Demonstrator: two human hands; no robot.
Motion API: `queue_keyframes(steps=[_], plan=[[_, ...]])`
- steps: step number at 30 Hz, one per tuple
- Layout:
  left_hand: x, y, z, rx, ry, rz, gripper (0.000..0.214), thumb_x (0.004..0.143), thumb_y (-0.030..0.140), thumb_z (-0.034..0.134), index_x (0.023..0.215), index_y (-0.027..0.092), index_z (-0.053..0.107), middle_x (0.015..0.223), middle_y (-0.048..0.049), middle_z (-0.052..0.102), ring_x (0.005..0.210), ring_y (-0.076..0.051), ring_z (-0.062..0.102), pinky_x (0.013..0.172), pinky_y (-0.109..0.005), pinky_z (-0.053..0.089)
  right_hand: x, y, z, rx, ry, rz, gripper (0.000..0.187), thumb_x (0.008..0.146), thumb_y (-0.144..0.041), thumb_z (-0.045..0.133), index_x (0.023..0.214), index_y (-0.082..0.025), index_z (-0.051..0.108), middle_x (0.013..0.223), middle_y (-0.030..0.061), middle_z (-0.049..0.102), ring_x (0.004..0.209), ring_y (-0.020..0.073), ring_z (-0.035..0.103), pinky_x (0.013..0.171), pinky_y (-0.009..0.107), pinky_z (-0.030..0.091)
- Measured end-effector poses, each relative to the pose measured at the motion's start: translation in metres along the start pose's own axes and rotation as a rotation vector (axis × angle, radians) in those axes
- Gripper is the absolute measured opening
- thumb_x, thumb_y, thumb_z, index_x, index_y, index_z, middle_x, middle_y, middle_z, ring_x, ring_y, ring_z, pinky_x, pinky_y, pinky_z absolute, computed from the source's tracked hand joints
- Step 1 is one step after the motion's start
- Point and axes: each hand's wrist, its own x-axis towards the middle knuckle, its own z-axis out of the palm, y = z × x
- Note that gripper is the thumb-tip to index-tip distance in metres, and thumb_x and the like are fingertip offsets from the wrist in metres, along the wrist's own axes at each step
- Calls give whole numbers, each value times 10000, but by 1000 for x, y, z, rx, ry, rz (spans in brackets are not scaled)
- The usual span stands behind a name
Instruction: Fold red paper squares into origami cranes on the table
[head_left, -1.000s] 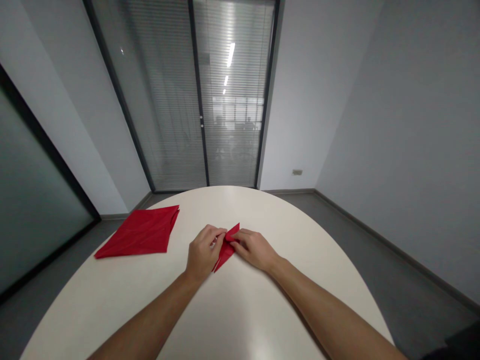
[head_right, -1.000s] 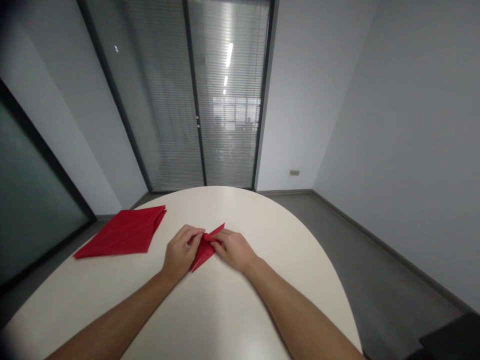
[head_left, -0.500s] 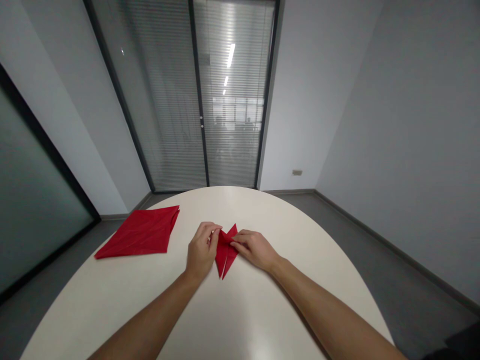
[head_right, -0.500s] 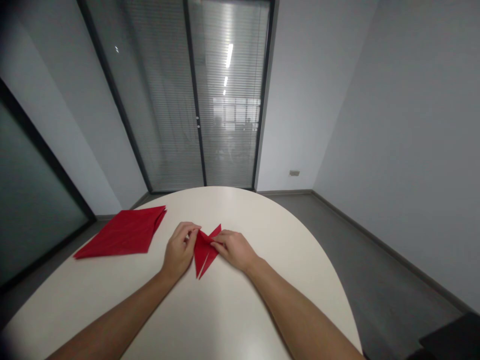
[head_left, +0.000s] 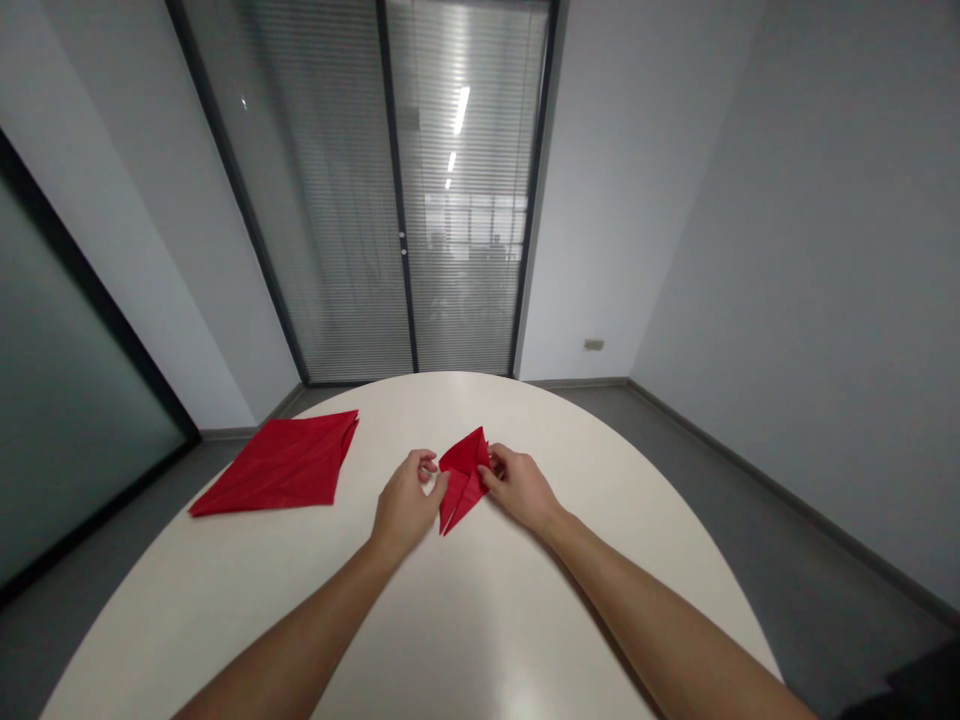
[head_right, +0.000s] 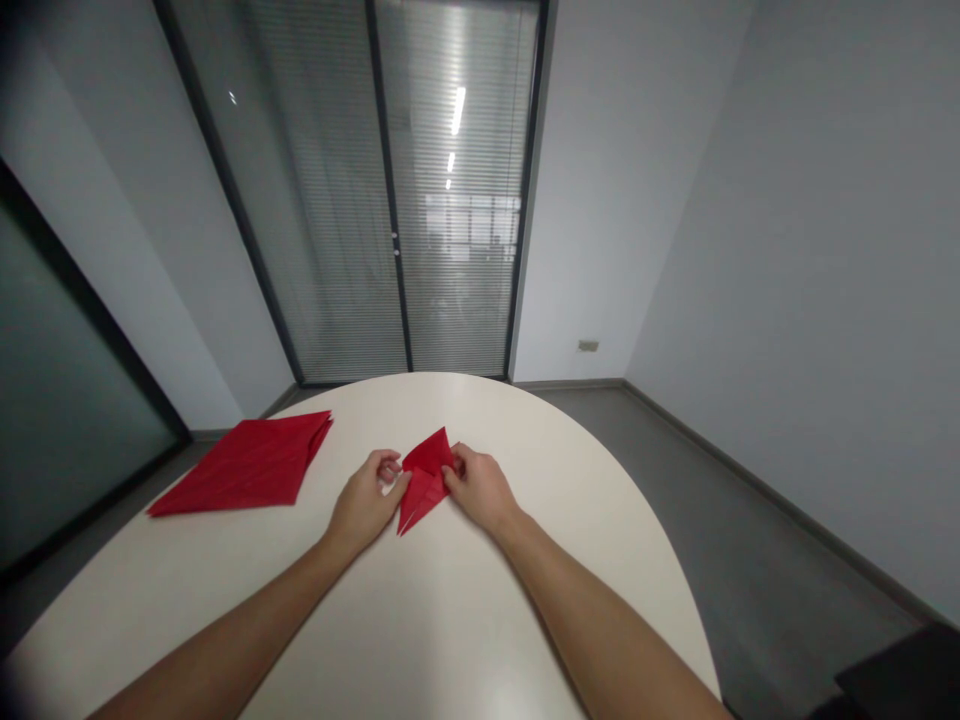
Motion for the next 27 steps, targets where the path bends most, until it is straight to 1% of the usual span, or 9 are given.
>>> queue_keyframes(steps=[4, 9, 11, 14, 16, 18, 20, 23, 27], plan=[[-2, 1, 0, 29, -70, 105, 115, 881, 256, 606, 987, 219, 628, 881, -20, 678, 803, -185, 641, 740, -320, 512, 1, 4, 3, 36, 0, 42, 270, 925, -259, 532, 1186, -212, 582, 767, -2, 700, 656, 168, 623, 620, 267, 422], [-4, 4, -2, 102, -123, 219, 120, 871, 200, 617, 977, 228, 667, 949, -33, 697, 892, -211, 641, 805, -348, 512, 1, 8, 5, 80, 1, 67, 484, 912, -248, 539, 1383, -207, 434, 748, -18, 691, 666, 179, 639, 633, 278, 448], [-4, 5, -3, 129, -161, 248, 143, 876, 176, 608, 982, 233, 687, 977, -38, 705, 934, -218, 638, 837, -356, 508, 1, 9, 6, 88, 19, 72, 620, 893, -222, 551, 1473, -212, 332, 847, 1, 704, 685, 174, 644, 656, 282, 473], [-5, 6, -3, 172, -219, 288, 185, 908, 167, 573, 999, 238, 718, 989, -46, 711, 965, -225, 633, 863, -368, 505, 0, 10, 6, 51, 60, 59, 790, 854, -175, 570, 1555, -234, 208, 1198, 85, 655, 793, 171, 661, 757, 318, 527], [-5, 6, -3, 188, -250, 313, 211, 924, 171, 558, 1012, 243, 735, 991, -51, 711, 958, -224, 631, 855, -369, 509, 0, 11, 5, -25, 90, -6, 800, 831, -145, 571, 1557, -243, 250, 1429, 129, 507, 1040, 211, 639, 922, 375, 521], [-5, 7, -3, 186, -268, 337, 226, 929, 174, 551, 1019, 249, 744, 1003, -56, 711, 963, -222, 631, 860, -367, 512, 1, 12, 3, -127, 105, -97, 745, 812, -115, 569, 1519, -239, 370, 1555, 131, 366, 1311, 265, 484, 1088, 444, 430], [-5, 8, -3, 186, -272, 354, 228, 942, 191, 533, 989, 249, 749, 1002, -58, 712, 966, -220, 632, 870, -366, 513, 2, 12, 2, -214, 92, -161, 684, 802, -90, 566, 1465, -230, 474, 1594, 121, 321, 1427, 292, 342, 1159, 501, 346], [-5, 11, -3, 202, -275, 360, 290, 987, 237, 462, 912, 234, 742, 968, -62, 710, 953, -218, 632, 880, -368, 511, 3, 14, 1, -284, 25, -217, 599, 805, -71, 564, 1388, -206, 578, 1529, 124, 450, 1443, 295, 327, 1175, 526, 320], [-6, 13, -4, 222, -276, 372, 236, 967, 226, 487, 947, 232, 722, 959, -67, 708, 940, -227, 629, 868, -379, 522, 4, 18, 3, -331, -67, -229, 408, 900, -124, 522, 1271, -183, 681, 1364, 121, 628, 1375, 271, 454, 1182, 505, 313]])
